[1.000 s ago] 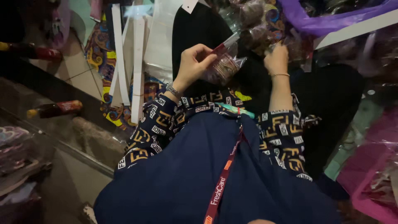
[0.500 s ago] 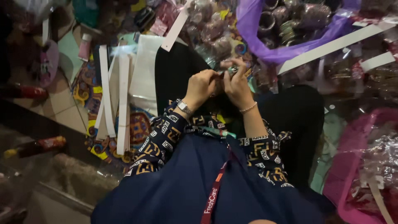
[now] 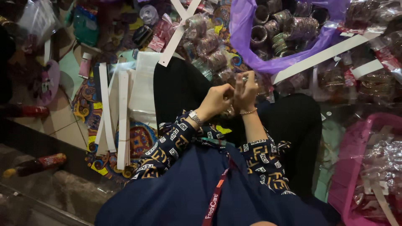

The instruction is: The person sits on the floor and handles small plastic bags containing bangles. They pick up the bags, open them, and place the bangles into a larger purple plastic bag. The person repeats this process with several different bags of bangles.

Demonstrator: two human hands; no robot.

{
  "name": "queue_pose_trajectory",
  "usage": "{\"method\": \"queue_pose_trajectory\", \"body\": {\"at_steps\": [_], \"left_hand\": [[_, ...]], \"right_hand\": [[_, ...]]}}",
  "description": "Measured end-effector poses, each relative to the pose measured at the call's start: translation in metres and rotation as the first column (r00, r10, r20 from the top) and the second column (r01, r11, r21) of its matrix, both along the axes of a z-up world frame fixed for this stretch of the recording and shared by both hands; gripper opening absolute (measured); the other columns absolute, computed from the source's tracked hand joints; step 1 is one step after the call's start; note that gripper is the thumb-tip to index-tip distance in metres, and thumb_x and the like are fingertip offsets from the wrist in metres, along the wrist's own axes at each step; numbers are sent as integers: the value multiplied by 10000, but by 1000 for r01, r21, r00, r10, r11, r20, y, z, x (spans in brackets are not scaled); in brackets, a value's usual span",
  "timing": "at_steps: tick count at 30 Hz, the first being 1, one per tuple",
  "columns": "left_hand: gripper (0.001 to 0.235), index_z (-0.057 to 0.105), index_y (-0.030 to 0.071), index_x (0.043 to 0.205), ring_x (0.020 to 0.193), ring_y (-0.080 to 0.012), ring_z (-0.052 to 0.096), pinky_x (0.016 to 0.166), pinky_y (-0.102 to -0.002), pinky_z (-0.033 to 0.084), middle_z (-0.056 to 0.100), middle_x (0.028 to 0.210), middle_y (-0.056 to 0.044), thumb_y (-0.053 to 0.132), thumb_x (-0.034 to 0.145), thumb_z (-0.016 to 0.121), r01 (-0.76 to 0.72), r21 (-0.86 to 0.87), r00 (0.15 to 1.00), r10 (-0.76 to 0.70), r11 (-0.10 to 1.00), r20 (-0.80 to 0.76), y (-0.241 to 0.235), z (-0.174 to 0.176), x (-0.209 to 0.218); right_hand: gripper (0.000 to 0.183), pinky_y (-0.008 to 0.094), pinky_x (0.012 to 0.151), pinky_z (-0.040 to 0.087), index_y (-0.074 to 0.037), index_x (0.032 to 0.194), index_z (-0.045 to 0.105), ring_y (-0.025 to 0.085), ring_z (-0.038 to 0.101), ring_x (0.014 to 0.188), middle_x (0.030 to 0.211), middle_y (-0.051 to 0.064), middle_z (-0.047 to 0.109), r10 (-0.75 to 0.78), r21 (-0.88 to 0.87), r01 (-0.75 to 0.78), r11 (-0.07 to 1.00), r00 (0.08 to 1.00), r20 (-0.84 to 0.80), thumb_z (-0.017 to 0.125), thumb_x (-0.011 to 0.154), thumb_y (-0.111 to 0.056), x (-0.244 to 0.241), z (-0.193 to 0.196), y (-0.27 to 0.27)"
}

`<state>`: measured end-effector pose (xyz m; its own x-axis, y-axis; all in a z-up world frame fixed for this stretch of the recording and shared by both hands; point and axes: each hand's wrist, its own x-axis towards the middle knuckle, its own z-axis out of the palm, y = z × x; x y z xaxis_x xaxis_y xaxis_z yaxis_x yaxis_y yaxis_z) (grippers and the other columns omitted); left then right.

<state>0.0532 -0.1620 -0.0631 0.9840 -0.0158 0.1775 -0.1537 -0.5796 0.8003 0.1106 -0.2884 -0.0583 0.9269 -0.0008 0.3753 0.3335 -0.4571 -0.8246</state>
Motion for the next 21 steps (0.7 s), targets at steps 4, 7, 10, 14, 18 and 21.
{"method": "queue_pose_trajectory", "body": {"at_steps": [4, 7, 10, 14, 18, 21], "left_hand": [[396, 687, 194, 1046, 872, -296, 731, 779, -386, 578, 740, 853, -48, 184, 686, 852, 24, -96, 1000, -26, 995, -15, -2, 15, -10], [290, 700, 180, 1036, 856, -268, 723, 778, -362, 570, 723, 852, -41, 161, 761, 789, -39, -84, 998, 35, 996, -59, -7, 7, -11], [256, 692, 131, 1028, 845, -326, 709, 771, -413, 564, 692, 833, -97, 143, 780, 757, -36, -55, 997, 32, 998, -67, -15, 8, -14], [236, 693, 118, 1058, 840, -373, 680, 751, -453, 559, 645, 845, -120, 165, 828, 703, -36, 11, 997, 37, 999, -74, -19, 4, -13], [225, 728, 96, 1086, 843, -414, 649, 765, -470, 552, 588, 856, -147, 119, 871, 667, -86, 73, 995, 89, 994, -39, 2, 4, -20], [195, 746, 82, 1069, 872, -439, 643, 769, -478, 536, 606, 877, -146, 136, 885, 710, -150, -36, 989, 149, 988, -24, 47, 26, -22]], "right_hand": [[337, 398, 586, 509, -175, 950, 577, 387, 687, 647, 596, 182, 581, -44, 81, 48, 996, 998, -50, 482, 1068, -476, 0, 7, -5], [351, 364, 574, 515, -173, 886, 576, 395, 680, 623, 568, 161, 583, -23, 63, 25, 998, 999, -32, 496, 1085, -451, 1, 2, -3], [347, 378, 567, 482, -147, 887, 603, 366, 662, 601, 572, 203, 567, -13, 117, 19, 993, 999, -50, 500, 1089, -410, 1, 1, -4], [315, 409, 626, 511, -125, 897, 555, 404, 656, 635, 654, 219, 607, 4, 73, -7, 997, 999, 38, 455, 1090, -353, 7, 7, -7], [243, 413, 747, 483, -108, 1005, 543, 356, 670, 729, 696, 156, 663, 16, 120, -22, 993, 998, 53, 418, 1100, -293, -1, 35, -20], [271, 378, 921, 427, -110, 1103, 498, 243, 654, 824, 725, 56, 717, -30, 271, 18, 962, 999, 40, 380, 1129, -353, 9, 57, -30]]}}
